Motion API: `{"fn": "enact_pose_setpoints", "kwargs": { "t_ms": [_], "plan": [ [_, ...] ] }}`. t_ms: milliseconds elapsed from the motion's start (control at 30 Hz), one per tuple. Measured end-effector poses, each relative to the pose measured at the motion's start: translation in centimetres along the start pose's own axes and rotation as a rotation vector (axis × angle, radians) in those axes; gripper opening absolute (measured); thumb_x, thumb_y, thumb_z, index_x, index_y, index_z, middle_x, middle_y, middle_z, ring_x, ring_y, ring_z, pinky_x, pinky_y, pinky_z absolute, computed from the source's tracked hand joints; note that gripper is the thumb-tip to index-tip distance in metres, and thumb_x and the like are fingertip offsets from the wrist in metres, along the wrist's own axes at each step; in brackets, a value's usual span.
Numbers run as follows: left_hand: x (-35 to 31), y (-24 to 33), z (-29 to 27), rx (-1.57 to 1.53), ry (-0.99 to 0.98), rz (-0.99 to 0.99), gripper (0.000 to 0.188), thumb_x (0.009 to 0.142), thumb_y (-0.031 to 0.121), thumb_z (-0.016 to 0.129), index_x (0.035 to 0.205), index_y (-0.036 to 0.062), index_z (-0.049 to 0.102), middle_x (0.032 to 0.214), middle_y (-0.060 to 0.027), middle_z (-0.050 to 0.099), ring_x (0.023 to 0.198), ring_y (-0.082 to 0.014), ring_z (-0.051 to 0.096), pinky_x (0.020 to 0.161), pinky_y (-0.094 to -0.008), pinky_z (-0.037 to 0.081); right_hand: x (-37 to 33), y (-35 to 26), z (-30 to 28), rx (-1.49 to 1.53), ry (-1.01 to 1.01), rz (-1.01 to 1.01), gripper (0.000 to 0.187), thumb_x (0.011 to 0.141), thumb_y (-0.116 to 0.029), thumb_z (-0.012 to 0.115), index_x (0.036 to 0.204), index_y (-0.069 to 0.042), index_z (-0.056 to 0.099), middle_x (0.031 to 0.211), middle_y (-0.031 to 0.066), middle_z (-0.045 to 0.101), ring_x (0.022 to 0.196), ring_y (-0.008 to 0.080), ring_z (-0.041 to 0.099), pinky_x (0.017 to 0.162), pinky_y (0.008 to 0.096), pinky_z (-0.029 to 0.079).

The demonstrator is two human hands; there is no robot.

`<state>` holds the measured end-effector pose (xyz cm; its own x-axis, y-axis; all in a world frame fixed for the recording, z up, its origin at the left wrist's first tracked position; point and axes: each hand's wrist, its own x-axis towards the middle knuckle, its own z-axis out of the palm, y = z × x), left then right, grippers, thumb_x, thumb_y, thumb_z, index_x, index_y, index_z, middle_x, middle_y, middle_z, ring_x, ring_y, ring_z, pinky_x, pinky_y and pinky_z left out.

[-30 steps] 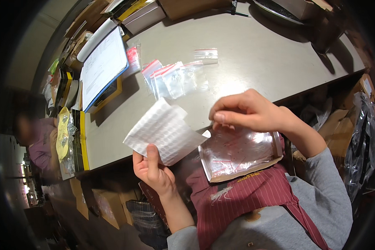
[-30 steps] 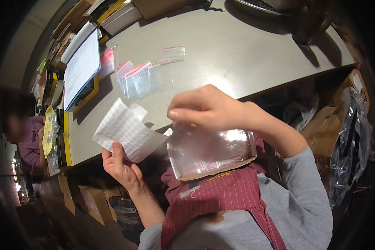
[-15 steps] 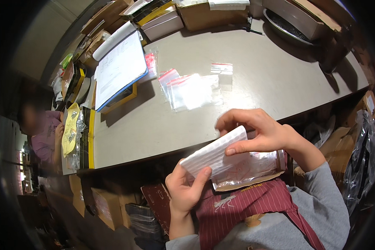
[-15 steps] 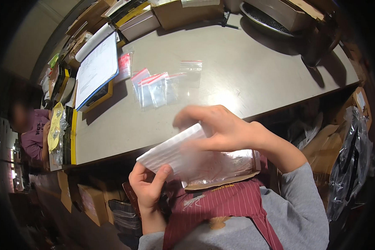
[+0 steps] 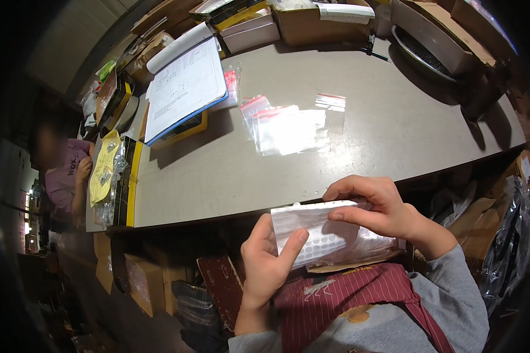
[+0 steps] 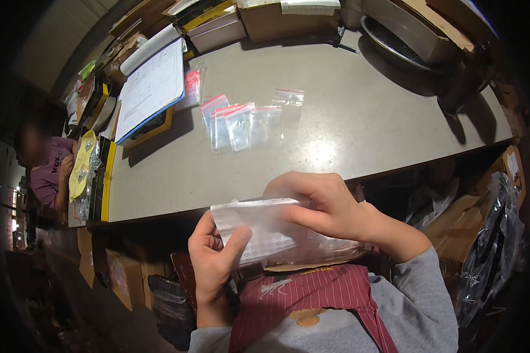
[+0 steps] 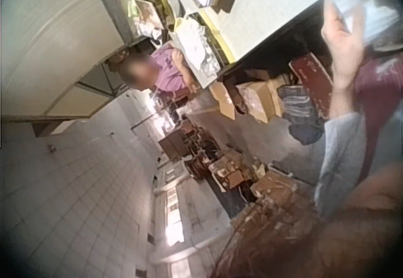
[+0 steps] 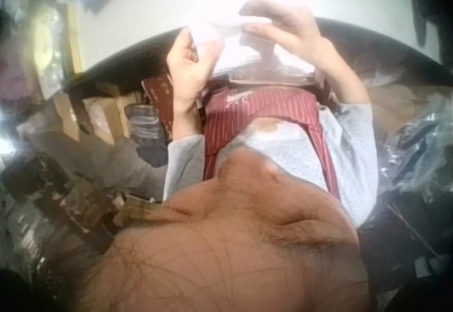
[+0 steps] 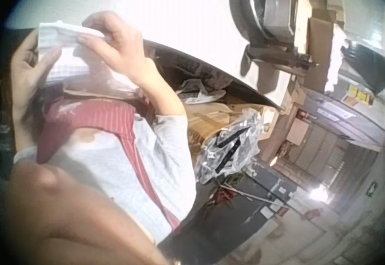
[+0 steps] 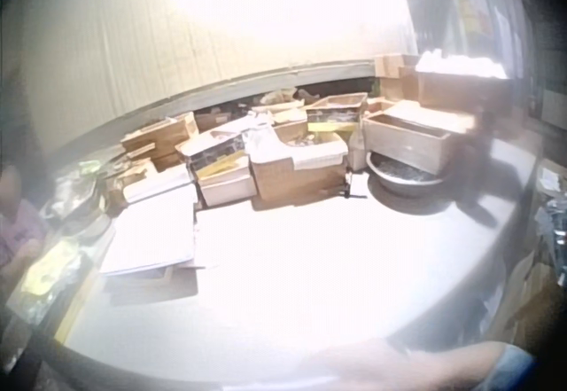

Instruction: The person repeatedly picks small white objects from a sheet and places them into clear plastic bags on a table. The person handles the objects one at a time and arranges the filled bags on the table.

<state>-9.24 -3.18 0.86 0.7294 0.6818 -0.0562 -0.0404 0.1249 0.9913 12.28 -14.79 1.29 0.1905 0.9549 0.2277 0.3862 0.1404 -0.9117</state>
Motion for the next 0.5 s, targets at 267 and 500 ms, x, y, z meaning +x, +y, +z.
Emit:
{"fn": "enact_pose_setpoints", "kwargs": {
  "t_ms": [267,500],
  "plan": [
    [0.51,-0.23,-0.78,-0.078,-0.131,-0.031,0.034,0.094,-0.001,0.071,0.123,-0.0072,0.054,0.111,-0.0114,0.068,0.102,-0.0143,0.065,0.087,-0.0281,0.053,-0.56,0.54,0.47,-0.005,0.038,-0.051,0.024,0.089,-0.007,0.071,0.111,0.000,0.066,0.096,0.0105,0.070,0.080,0.0150,0.068,0.070,0.0279,0.055],
    [0.75,-0.10,-0.04,-0.138,0.003,-0.066,0.022,0.091,0.003,0.074,0.110,-0.0065,0.070,0.094,-0.0049,0.071,0.082,-0.0087,0.063,0.072,-0.0204,0.048,-0.45,0.63,0.67,-0.040,0.021,-0.129,0.023,0.087,-0.005,0.072,0.108,0.001,0.065,0.095,0.0106,0.069,0.082,0.0176,0.068,0.072,0.0290,0.055]
  ]
}}
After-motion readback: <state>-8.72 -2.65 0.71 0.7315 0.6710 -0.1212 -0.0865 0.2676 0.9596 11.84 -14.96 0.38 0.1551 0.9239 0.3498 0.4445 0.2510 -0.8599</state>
